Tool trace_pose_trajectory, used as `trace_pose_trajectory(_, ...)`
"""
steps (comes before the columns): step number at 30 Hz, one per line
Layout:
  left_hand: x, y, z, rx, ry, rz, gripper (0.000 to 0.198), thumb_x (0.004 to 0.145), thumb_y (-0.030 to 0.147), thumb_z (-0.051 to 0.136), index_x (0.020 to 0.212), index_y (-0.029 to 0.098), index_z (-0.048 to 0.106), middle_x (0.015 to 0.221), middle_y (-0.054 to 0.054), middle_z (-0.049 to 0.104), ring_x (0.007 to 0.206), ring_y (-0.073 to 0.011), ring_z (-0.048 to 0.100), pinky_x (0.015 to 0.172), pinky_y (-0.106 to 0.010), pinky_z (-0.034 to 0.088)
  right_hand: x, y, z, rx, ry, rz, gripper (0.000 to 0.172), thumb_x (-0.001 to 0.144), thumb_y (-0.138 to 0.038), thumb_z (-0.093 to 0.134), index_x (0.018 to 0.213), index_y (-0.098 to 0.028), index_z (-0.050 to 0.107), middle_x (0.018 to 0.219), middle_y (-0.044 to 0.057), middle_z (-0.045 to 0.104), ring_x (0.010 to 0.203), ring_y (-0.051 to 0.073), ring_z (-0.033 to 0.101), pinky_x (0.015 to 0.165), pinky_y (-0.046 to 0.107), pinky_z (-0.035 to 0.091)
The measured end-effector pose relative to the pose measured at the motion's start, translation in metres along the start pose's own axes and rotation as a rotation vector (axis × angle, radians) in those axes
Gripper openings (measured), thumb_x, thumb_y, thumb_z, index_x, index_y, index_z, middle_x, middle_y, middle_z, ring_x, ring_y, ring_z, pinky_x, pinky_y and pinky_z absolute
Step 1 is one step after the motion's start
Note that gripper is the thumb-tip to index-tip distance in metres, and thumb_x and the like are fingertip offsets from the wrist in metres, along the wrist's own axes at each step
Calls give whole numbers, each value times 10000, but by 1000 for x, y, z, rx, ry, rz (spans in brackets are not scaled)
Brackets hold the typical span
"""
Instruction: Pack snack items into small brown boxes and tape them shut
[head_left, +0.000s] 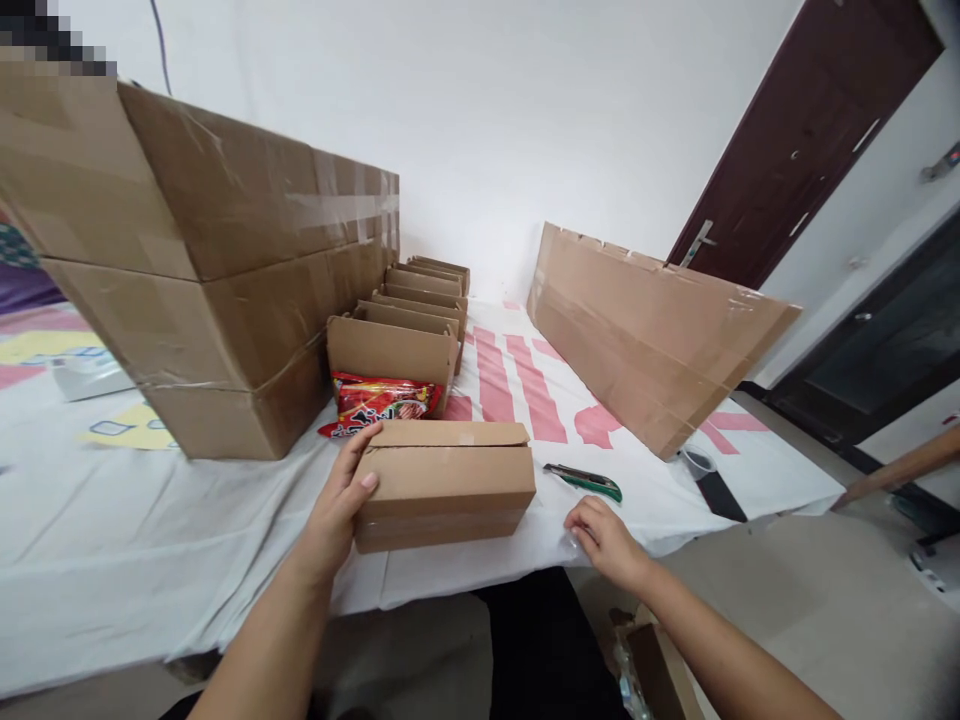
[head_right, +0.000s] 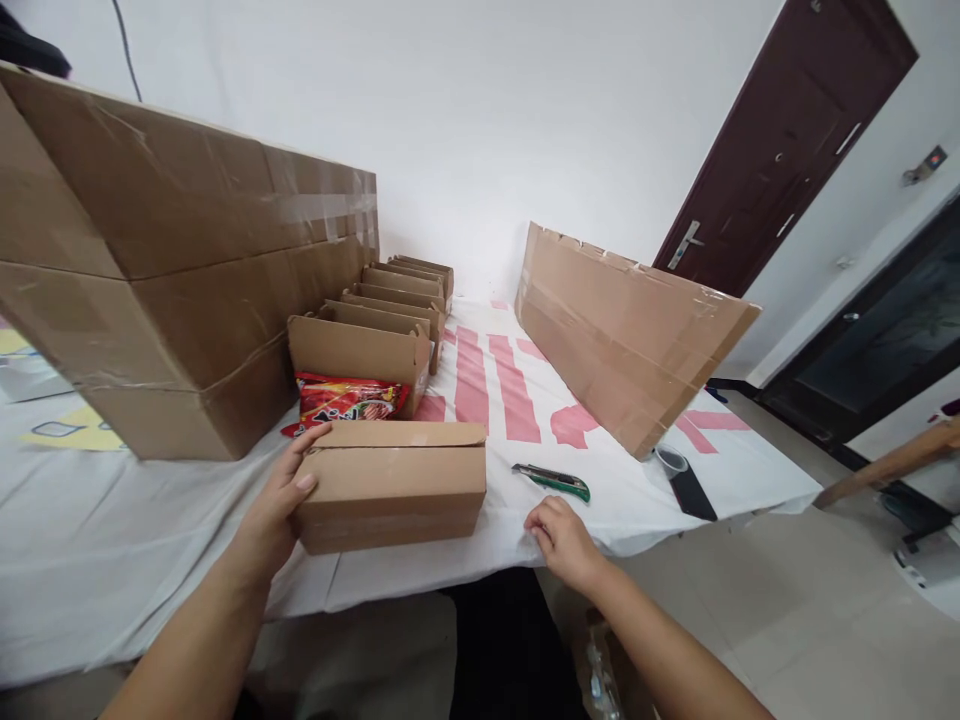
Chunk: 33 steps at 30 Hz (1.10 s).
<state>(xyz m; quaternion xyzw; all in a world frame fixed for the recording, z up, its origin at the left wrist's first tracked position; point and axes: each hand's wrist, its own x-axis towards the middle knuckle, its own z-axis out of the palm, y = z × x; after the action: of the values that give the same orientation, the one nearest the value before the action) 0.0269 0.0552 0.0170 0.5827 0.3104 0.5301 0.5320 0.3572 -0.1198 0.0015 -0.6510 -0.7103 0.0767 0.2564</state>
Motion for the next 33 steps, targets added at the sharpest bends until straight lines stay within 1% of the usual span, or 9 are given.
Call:
trace_pose_trajectory(4,2,-6,-2,18,0,4,711,731,517,547,1376,254,406,1413,-55,453,1272,-364,415,1042,-449,357,-12,15,-11,16,132,164,146,854,-156,421,854,-196,561,875,55,591,837,204,559,752,358,478)
trace_pose_trajectory(8,3,-5,-1,30,21,9,722,709,528,561,1359,244,430,1386,-60,480,1221,-357,462,997,-426,403,-19,22,-6,3,60,234,134,828,-169,470,897,-199,581,700,-9,578,639,168,551,634,306,487)
trace_pose_trajectory(10,2,-3,0,34,32,12,717,706,529,563,1352,244,440,1379,-59,488,1218,-354,465,987,-414,415,-19,20,1,-11,30,242,173,799,-160,531,948,-193,610,719,-4,586,661,173,563,669,317,497)
trace_pose_trajectory(12,1,-2,1,35,39,13,714,705,532,566,1348,247,444,1380,-57,488,1221,-352,464,979,-408,423,-17,18,6,-49,22,221,258,784,-129,561,1028,-179,627,894,57,617,843,209,586,807,364,490)
trace_pose_trajectory(15,0,-1,2,20,43,5,730,696,536,575,1352,246,438,1393,-54,477,1227,-356,459,984,-413,416,-12,17,9,-112,-15,147,367,782,-72,556,1128,-177,620,1116,111,590,1066,245,527,952,396,429)
trace_pose_trajectory(18,0,-2,2,7,52,4,733,683,529,588,1343,242,451,1382,-57,486,1228,-358,454,987,-411,409,-10,19,9,-128,-55,117,327,782,-51,549,1065,-183,642,1011,84,620,996,235,548,897,369,456)
trace_pose_trajectory(23,1,-3,2,22,57,10,730,690,529,574,1345,229,452,1372,-63,497,1199,-359,474,951,-407,432,-9,20,8,-125,-8,111,179,759,-20,544,837,-167,611,901,68,598,907,220,549,815,353,464)
trace_pose_trajectory(28,0,0,4,27,54,5,726,688,531,573,1341,238,450,1370,-46,511,1235,-343,452,960,-373,425,-15,16,5,-91,-6,3,160,808,-35,513,811,-189,555,861,45,596,869,205,525,786,337,440)
trace_pose_trajectory(33,-3,3,5,37,84,-13,784,668,570,592,1349,210,442,1394,-60,489,1235,-331,453,980,-350,403,-45,16,4,-37,28,-100,169,870,-71,425,818,-202,518,808,45,565,804,201,501,731,333,423)
